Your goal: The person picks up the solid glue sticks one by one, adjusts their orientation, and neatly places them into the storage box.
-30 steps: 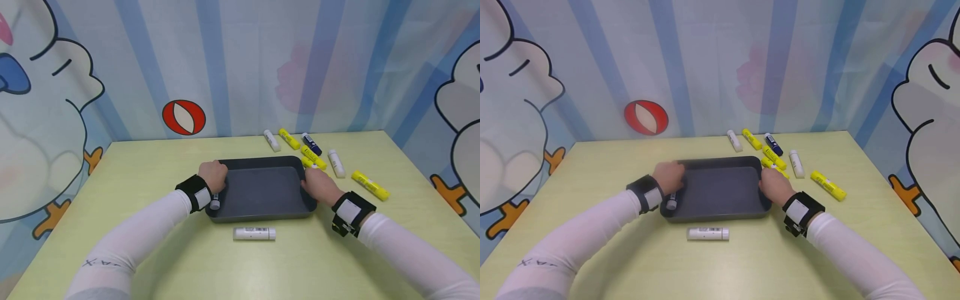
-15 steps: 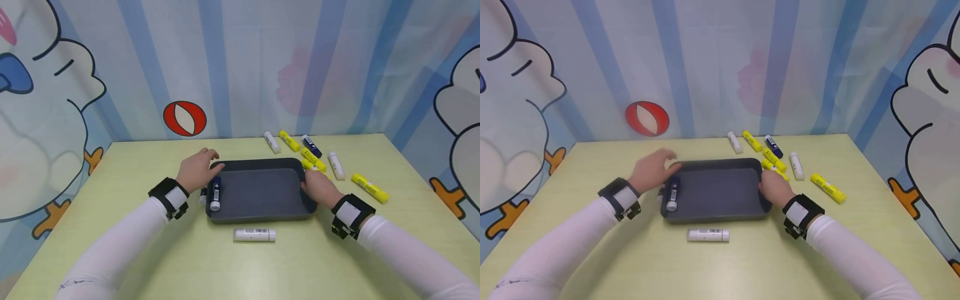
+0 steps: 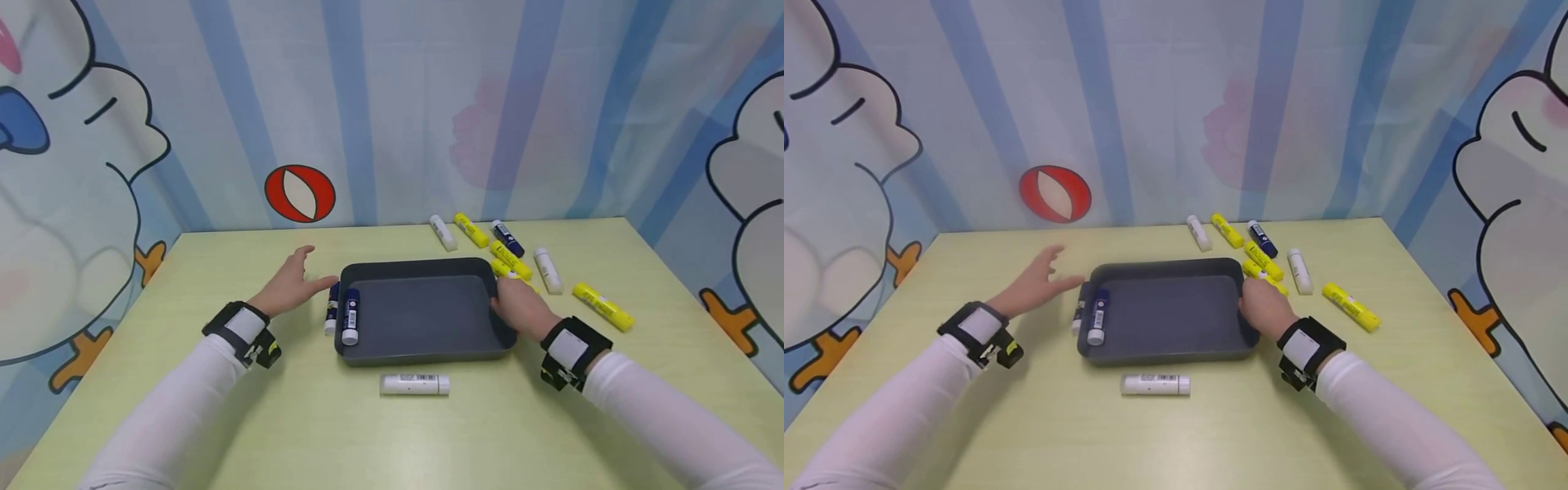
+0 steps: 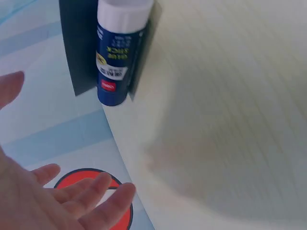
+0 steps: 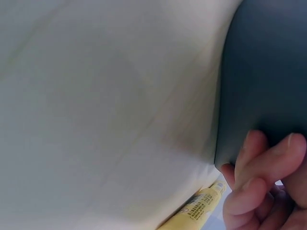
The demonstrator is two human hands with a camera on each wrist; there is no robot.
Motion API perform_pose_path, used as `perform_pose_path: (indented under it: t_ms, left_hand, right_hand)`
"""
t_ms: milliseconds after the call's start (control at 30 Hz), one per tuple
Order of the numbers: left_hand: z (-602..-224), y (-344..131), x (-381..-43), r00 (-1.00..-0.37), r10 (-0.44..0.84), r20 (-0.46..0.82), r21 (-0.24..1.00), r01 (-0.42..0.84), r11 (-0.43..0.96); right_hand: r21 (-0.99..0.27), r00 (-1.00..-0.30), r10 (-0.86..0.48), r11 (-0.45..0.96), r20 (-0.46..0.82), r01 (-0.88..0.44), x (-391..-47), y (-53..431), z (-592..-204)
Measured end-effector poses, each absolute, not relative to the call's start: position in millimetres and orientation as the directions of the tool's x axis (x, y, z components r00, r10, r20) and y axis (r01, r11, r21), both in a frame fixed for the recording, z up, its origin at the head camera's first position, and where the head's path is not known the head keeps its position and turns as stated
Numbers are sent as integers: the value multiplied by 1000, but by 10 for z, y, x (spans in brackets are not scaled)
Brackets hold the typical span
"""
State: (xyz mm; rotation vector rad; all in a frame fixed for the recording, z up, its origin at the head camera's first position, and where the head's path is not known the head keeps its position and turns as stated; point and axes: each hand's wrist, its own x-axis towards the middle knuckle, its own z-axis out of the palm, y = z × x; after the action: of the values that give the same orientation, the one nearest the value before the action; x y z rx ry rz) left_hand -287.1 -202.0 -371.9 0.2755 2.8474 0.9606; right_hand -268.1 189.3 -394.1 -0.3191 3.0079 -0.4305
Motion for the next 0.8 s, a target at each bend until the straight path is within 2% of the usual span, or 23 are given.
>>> perform_pose_path:
  t_ms: [167,467,800]
  left_hand:
    - [-3739,-2057,-2896,-967,206,-150,495,107,862]
    - [-3776,-1971,-2920,-951,187,-246,410,73,909]
    - [-3858,-1871,-3017,-955,156,-253,329,66,942]
  right_hand:
    - [-293,-975,-215,937,-56,-190,-2679,1895,-3940]
    - [-278,-973,-227,938,-36,-208,-2681,1899,-3961]
    - [-281,-973,-228,937,-31,-210,-2680,1904,-3959]
